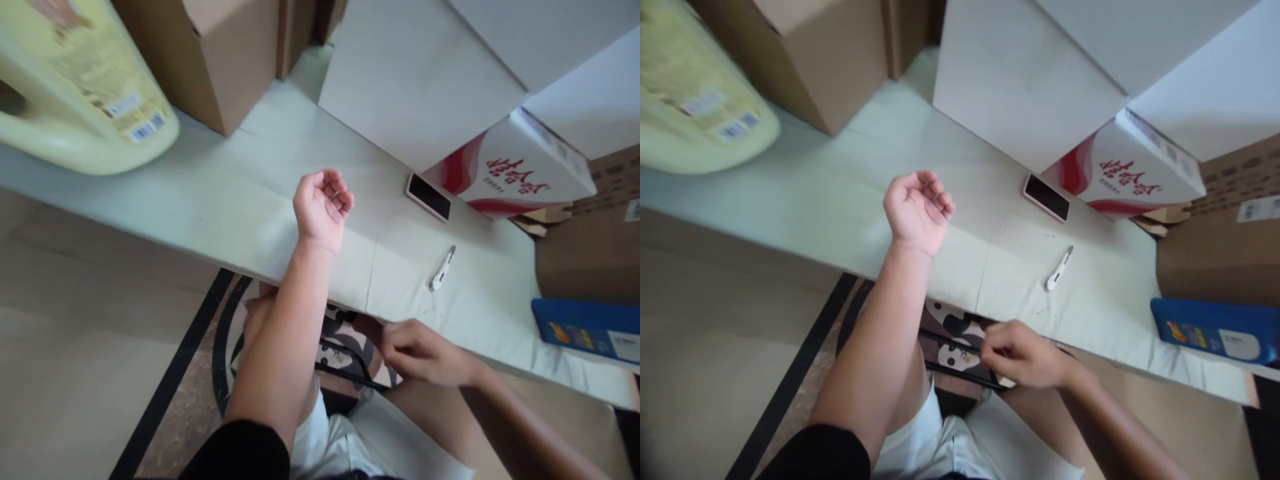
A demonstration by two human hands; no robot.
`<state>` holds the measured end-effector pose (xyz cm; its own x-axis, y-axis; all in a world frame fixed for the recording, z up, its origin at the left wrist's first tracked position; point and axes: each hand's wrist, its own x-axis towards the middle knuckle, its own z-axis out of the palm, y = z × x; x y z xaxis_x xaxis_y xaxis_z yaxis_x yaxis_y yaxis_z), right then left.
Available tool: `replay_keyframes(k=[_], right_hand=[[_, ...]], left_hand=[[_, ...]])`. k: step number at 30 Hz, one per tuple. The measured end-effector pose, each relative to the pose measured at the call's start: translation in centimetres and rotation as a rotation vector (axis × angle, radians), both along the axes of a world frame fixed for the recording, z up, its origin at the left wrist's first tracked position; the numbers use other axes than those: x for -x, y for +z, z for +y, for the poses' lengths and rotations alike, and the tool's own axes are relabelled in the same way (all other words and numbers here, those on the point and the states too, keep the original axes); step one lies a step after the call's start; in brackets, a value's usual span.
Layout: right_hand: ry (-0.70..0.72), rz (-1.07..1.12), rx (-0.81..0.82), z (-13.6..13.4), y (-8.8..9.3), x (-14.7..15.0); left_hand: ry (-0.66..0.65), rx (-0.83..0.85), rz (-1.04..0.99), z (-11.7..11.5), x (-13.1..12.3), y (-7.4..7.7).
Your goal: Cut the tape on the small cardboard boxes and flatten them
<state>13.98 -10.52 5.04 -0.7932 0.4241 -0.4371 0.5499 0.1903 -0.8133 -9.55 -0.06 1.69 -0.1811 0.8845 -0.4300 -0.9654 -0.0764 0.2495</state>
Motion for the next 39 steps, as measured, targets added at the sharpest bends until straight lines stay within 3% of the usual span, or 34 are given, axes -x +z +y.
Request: replay_keyframes(k=[4,8,11,17,22,25,30,32,35,39], right_hand=[[-0.11,0.145,-0.071,6.5,-1.6,7.7],[-0.317,0.253,-0.245,13.5,-0.7,14.8],[-0.355,0.29,-0.445,17.5,0.1,19.8],[-0.191,0.382,-0.899,20.5,1.6,30.2],[-0.125,0.309,-0.997,21.1,2.4,35.3],[-0.258,0.346,-1.007,21.7,2.1,35.5],[-0.409,0.554,-1.035,22.8,1.0,31.2],[-0.465,0.633,-1.046,22.6,0.8,28.1],[-0.574,0.702,-1.07,20.2,1.1,22.4],[-0.671,0.682,-1.005,13.8,1.3,13.6]], left_hand=[[0.057,0.016,-0.032,-1.0,1.8,0.5],[0.167,0.053,-0.077,-1.5,3.9,0.7],[0.184,0.076,-0.12,-1.6,5.1,0.6],[0.217,0.098,-0.116,-1.9,6.2,0.6],[0.203,0.099,-0.087,-2.2,6.1,0.7],[0.274,0.125,-0.037,-2.2,5.9,0.4],[0.805,0.234,0.266,-2.5,6.1,-0.2],[0.906,0.215,0.384,-2.7,6.5,-0.3],[0.955,0.239,0.465,-2.8,6.8,-0.5],[0.964,0.245,0.525,-2.4,6.6,-0.9]])
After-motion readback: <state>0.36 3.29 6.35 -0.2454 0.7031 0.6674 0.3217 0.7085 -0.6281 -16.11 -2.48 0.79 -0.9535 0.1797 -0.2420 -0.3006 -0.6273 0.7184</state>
